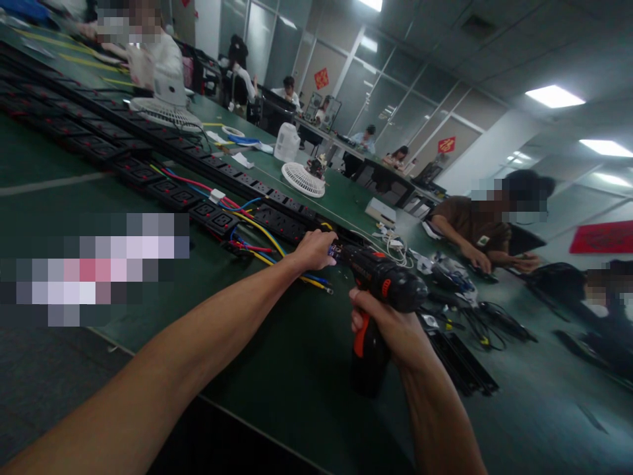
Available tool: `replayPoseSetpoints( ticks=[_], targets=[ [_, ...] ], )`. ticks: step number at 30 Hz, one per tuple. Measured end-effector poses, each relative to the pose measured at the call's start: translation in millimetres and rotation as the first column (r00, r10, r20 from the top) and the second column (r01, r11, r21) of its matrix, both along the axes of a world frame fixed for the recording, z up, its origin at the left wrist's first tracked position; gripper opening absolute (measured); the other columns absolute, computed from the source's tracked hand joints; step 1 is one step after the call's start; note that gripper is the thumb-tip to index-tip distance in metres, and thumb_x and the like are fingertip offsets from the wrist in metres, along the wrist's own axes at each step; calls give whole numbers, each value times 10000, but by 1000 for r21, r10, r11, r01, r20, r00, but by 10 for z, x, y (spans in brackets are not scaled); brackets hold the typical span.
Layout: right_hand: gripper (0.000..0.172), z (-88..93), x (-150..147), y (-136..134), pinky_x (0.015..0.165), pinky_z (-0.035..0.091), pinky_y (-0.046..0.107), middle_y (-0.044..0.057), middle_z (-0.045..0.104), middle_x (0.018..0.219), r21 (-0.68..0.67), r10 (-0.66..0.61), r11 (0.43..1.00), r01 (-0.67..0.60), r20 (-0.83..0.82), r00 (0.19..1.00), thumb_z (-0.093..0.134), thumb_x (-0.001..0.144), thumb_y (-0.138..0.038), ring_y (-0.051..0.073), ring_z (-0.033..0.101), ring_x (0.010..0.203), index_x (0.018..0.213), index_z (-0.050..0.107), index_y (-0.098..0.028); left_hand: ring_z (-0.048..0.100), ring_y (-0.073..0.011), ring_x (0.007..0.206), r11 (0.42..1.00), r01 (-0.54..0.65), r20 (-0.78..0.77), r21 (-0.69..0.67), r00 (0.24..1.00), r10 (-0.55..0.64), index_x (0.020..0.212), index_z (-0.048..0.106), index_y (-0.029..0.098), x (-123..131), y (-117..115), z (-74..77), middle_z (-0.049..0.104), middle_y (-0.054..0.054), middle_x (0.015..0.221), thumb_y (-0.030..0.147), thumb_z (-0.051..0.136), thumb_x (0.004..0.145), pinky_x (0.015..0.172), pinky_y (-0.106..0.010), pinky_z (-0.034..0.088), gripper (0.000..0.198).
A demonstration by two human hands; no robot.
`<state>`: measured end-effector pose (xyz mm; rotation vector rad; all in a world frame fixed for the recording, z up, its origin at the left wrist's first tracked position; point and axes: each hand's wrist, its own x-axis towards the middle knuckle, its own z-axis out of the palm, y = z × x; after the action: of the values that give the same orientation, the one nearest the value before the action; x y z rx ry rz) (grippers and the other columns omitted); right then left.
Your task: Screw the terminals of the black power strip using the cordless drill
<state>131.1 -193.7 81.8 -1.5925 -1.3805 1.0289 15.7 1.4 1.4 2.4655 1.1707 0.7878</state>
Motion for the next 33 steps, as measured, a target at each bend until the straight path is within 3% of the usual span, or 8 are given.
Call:
replayPoseSetpoints(
  ticks=[6,18,25,33],
  targets=[
    [252,-5,-8,-3,502,469,277,-23,611,534,-2,-16,1000,16,-24,1000,767,811,-411,139,568,485,800,642,-192,609,-320,1247,1000,-16,0,-9,1000,16,1338,604,204,18,14,-14,703,-99,1290,342,817,796,1076,-423,460,598],
    [286,-1,-9,6,496,464,269,-31,608,529,-5,-27,1000,27,-66,997,805,785,-424,138,564,483,826,648,-189,609,-320,1235,1000,-18,-18,-2,1000,18,1319,609,200,16,7,-3,703,-97,1287,351,813,802,1079,-436,457,576],
    [300,9,-30,-6,480,464,256,-16,598,517,-16,-58,998,57,-70,996,774,794,-425,137,565,481,697,609,-194,599,-324,1241,1000,-20,-24,-11,1000,19,1315,595,200,16,-9,14,700,-108,1266,356,811,800,1069,-435,446,579],
    [249,29,-58,-10,475,466,259,-17,599,512,-38,-97,995,93,-104,990,776,757,-406,147,570,475,749,648,-193,591,-333,1250,1000,-16,-28,-5,999,16,1330,592,185,29,1,-1,686,-126,1307,352,807,804,1079,-443,436,593]
  ],
)
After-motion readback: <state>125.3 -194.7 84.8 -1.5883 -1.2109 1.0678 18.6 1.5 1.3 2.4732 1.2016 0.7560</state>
